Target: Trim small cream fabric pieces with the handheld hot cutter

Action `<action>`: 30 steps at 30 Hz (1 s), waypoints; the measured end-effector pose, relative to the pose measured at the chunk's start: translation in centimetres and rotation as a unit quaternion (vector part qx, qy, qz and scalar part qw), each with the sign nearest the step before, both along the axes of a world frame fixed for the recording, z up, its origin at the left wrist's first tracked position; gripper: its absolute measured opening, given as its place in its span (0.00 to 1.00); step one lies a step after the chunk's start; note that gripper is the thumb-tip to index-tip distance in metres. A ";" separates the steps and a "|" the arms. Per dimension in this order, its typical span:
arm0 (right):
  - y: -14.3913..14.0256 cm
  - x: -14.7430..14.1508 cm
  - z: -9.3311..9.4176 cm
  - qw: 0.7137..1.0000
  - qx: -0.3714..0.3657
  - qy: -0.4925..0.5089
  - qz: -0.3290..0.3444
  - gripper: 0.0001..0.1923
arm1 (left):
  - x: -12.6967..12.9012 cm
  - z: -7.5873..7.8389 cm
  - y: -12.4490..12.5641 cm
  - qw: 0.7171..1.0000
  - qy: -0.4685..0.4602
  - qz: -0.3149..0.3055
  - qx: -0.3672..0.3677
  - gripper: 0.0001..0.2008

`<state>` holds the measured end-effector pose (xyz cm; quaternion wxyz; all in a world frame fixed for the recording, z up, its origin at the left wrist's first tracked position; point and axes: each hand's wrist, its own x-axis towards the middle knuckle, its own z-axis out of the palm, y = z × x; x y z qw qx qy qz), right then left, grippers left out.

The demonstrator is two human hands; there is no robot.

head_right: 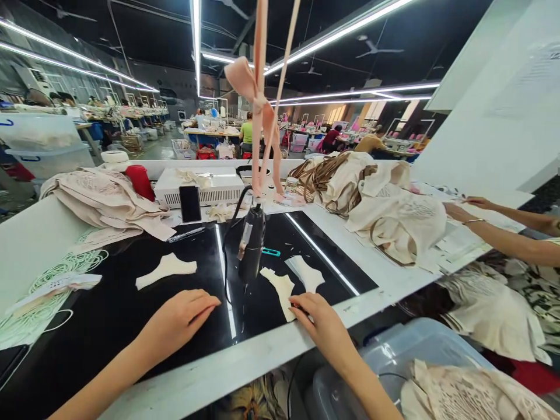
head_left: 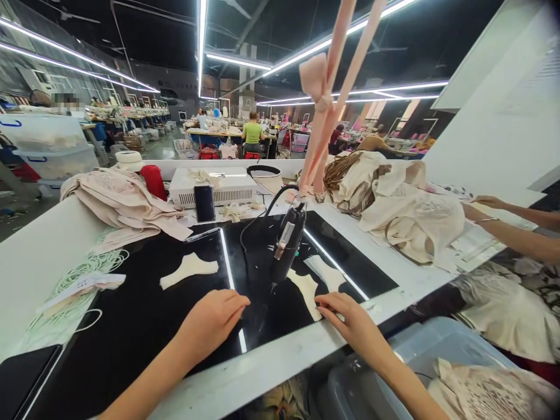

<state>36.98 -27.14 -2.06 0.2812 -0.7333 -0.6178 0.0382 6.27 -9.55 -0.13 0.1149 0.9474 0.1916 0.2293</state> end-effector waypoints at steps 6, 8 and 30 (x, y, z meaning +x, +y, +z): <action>1.2 -0.9 -0.8 1.000 -0.016 -0.016 0.021 0.16 | 4.3 -1.0 -4.2 0.993 0.052 -0.101 0.011 0.13; 1.5 -1.2 -0.9 1.000 -0.015 -0.012 0.020 0.17 | 5.4 -1.0 -4.7 0.990 0.079 -0.116 0.012 0.12; 2.6 -1.7 0.8 0.962 -0.026 0.266 -0.051 0.12 | 10.2 -3.9 -6.3 0.991 0.092 -0.047 0.089 0.17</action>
